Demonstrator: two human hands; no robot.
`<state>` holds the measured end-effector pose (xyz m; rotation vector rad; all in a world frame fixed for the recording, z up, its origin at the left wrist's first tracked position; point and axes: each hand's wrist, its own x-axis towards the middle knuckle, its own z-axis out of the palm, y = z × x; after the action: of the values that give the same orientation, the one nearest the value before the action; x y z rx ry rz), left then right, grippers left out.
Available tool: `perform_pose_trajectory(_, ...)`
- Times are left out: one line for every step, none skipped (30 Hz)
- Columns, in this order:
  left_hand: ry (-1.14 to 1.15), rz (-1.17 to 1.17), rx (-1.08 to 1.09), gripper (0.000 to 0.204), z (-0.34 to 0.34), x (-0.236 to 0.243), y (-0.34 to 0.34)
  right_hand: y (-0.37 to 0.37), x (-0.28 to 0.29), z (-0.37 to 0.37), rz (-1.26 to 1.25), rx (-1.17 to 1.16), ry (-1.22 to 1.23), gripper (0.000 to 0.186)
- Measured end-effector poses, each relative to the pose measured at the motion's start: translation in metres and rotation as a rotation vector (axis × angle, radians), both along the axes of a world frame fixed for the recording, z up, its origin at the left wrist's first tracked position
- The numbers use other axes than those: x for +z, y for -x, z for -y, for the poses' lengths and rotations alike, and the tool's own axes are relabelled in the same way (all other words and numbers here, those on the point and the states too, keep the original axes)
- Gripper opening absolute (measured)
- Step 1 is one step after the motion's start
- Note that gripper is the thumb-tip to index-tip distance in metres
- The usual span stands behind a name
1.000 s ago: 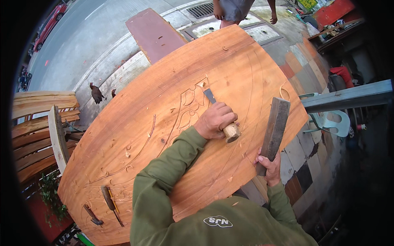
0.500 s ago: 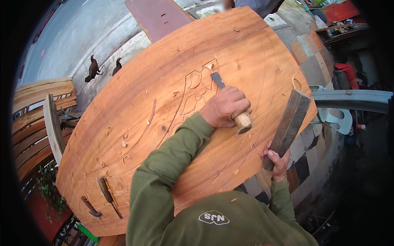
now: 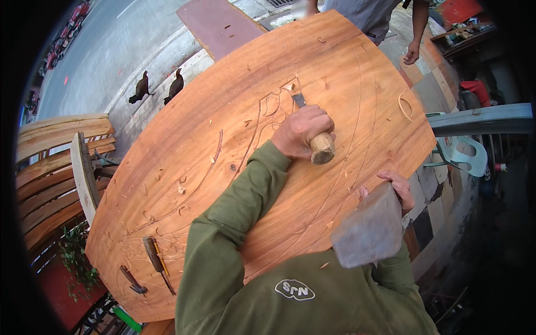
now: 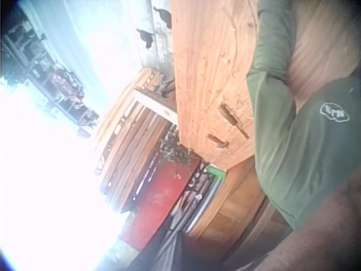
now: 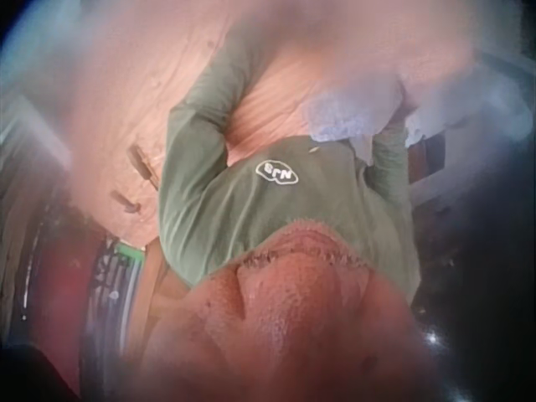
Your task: The person carves a decorative pattern into a wooden board by striking a chisel with a wooden mallet. They chip away wood shavings along pre-drawn lines to create a relief design.
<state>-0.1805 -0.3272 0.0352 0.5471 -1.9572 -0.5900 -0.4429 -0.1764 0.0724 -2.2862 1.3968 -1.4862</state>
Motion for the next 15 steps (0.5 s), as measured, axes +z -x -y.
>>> perform_pose_trajectory(-0.035, 0.002, 0.001, 0.022, 0.0, 0.001, 0.0, -0.001, -0.005, 0.006, -0.033, 0.062, 0.052, 0.075)
perform_pose_trajectory(-0.071, 0.005, 0.006, 0.022, -0.001, 0.0, -0.001, -0.002, -0.007, 0.014, -0.067, 0.128, 0.103, 0.075)
perform_pose_trajectory(-0.069, 0.005, 0.01, 0.022, 0.0, -0.004, -0.003, -0.002, -0.003, 0.025, -0.197, 0.12, 0.014, 0.074)
perform_pose_trajectory(-0.083, 0.005, 0.011, 0.022, 0.002, -0.007, -0.005, -0.003, 0.001, 0.035, -0.327, 0.113, -0.074, 0.073)
perform_pose_trajectory(-0.094, 0.004, 0.009, 0.022, 0.005, -0.007, -0.005, -0.006, 0.0, 0.041, -0.312, 0.101, -0.116, 0.073)
perform_pose_trajectory(-0.09, 0.003, 0.01, 0.022, 0.004, -0.006, -0.004, -0.009, -0.001, 0.044, -0.297, 0.089, -0.157, 0.073)
perform_pose_trajectory(-0.074, 0.011, 0.015, 0.022, 0.001, -0.005, -0.002, -0.008, 0.0, 0.041, -0.298, 0.089, -0.152, 0.073)
perform_pose_trajectory(-0.065, 0.018, 0.023, 0.021, -0.002, -0.005, -0.002, -0.006, 0.002, 0.032, -0.259, 0.136, -0.084, 0.074)
perform_pose_trajectory(-0.05, 0.014, -0.004, 0.021, -0.001, -0.004, -0.003, -0.005, 0.003, 0.025, -0.218, 0.181, -0.016, 0.074)
perform_pose_trajectory(-0.053, 0.012, -0.001, 0.021, 0.0, -0.004, -0.004, -0.007, -0.005, 0.022, -0.143, 0.2, 0.023, 0.074)
perform_pose_trajectory(-0.043, 0.02, -0.01, 0.021, 0.001, -0.003, -0.003, -0.007, -0.007, 0.024, -0.171, 0.223, 0.072, 0.072)
perform_pose_trajectory(-0.032, 0.032, -0.016, 0.021, 0.001, -0.003, -0.003, -0.007, -0.01, 0.031, -0.195, 0.248, 0.122, 0.07)
perform_pose_trajectory(-0.033, 0.034, -0.021, 0.021, 0.001, -0.003, -0.003, -0.006, -0.01, 0.041, -0.194, 0.243, 0.121, 0.07)
perform_pose_trajectory(-0.021, 0.044, -0.017, 0.02, 0.002, -0.003, -0.003, -0.005, -0.008, 0.054, -0.304, 0.236, 0.008, 0.069)
perform_pose_trajectory(-0.009, 0.053, -0.013, 0.019, 0.002, -0.002, -0.003, -0.005, -0.003, 0.059, -0.413, 0.226, -0.105, 0.067)
